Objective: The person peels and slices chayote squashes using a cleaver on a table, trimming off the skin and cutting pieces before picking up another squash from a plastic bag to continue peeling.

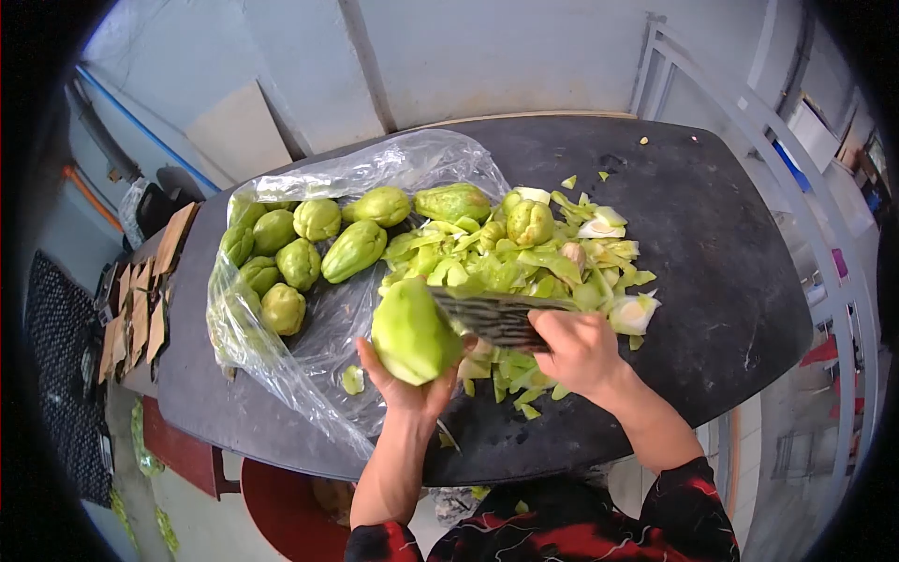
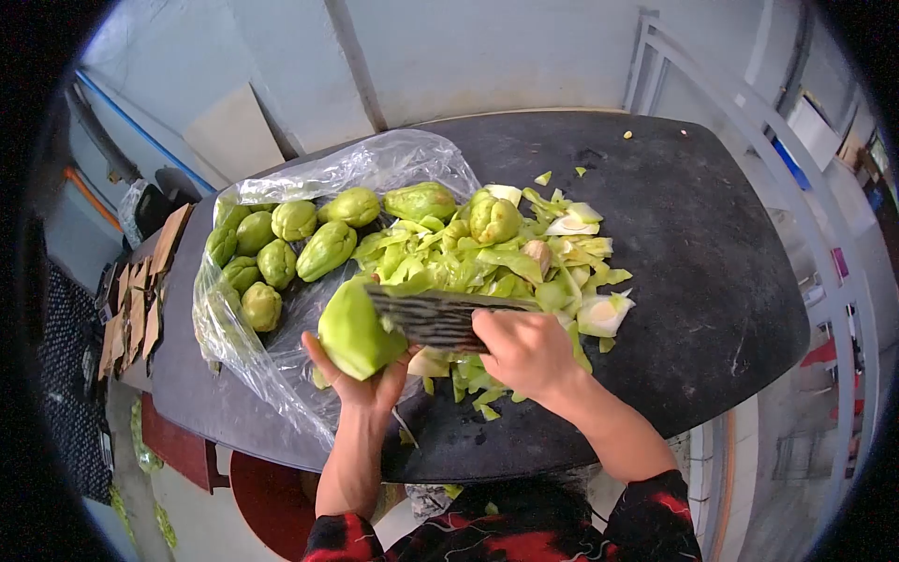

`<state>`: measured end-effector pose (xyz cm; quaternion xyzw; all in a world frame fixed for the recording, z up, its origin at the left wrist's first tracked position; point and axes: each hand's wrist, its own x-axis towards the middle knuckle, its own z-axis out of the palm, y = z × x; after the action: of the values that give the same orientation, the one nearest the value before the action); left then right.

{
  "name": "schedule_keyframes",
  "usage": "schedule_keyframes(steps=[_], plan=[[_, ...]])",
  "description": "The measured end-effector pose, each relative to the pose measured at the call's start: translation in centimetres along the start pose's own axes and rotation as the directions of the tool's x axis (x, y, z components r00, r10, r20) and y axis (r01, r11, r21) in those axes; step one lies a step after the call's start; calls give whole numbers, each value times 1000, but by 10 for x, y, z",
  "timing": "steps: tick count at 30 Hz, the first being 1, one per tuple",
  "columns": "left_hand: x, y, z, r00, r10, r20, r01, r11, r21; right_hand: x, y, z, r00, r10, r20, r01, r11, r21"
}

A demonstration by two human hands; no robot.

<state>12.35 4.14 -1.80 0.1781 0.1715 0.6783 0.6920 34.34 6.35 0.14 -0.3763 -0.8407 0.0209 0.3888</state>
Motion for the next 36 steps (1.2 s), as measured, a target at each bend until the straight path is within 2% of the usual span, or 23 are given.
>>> schedule_keyframes(steps=[1,2,3,4,5,6,8,9,10,12,13,16,21,32,33,34,36], plan=[[4,-2,6,980,30,-199,-42,997,-59,-1,-4,-1,996,-82,-19,81,996,-32],[5,-1,10,979,32,-201,-45,997,-59,-1,-6,-2,986,-165,-35,163,984,-67],[5,0,14,959,43,-279,-41,999,12,1,-8,0,959,-272,-84,263,959,-109],[5,0,16,934,58,-352,-31,996,84,1,-10,1,958,-275,-84,266,958,-108],[4,2,12,957,-6,-291,19,999,42,0,-13,0,932,-353,-81,337,928,-158],[5,1,4,956,-6,-293,19,999,43,-1,-16,1,901,-427,-73,405,890,-208],[8,-2,-11,992,-104,66,112,984,-137,1,-20,5,879,-466,-104,437,872,-219],[8,-5,-6,994,-96,-48,82,970,-230,1,-22,7,871,-480,-101,450,863,-229],[5,-3,-1,994,-96,-48,82,970,-230,1,-25,8,863,-496,-97,463,853,-240],[2,-2,5,990,-137,-20,129,966,-223,1,-28,14,858,-502,-107,468,850,-242],[1,-4,1,990,-134,44,141,968,-210,2,-30,15,855,-504,-119,464,848,-257],[-1,-7,5,991,-126,49,131,982,-139,5,-34,18,850,-509,-136,463,844,-269],[-2,-7,8,983,-149,108,163,978,-130,6,-37,17,855,-510,-97,473,842,-261],[-5,-9,4,988,-150,36,154,974,-167,3,-33,15,879,-472,-63,437,852,-289],[-2,-12,3,987,-132,-93,115,980,-164,7,-24,15,890,-446,-92,409,872,-269],[-4,-11,11,976,-50,-213,49,999,-12,8,-18,12,922,-387,-32,364,890,-276],[-1,-7,11,983,24,-181,-1,992,130,5,-13,14,943,-332,-21,319,921,-225]])
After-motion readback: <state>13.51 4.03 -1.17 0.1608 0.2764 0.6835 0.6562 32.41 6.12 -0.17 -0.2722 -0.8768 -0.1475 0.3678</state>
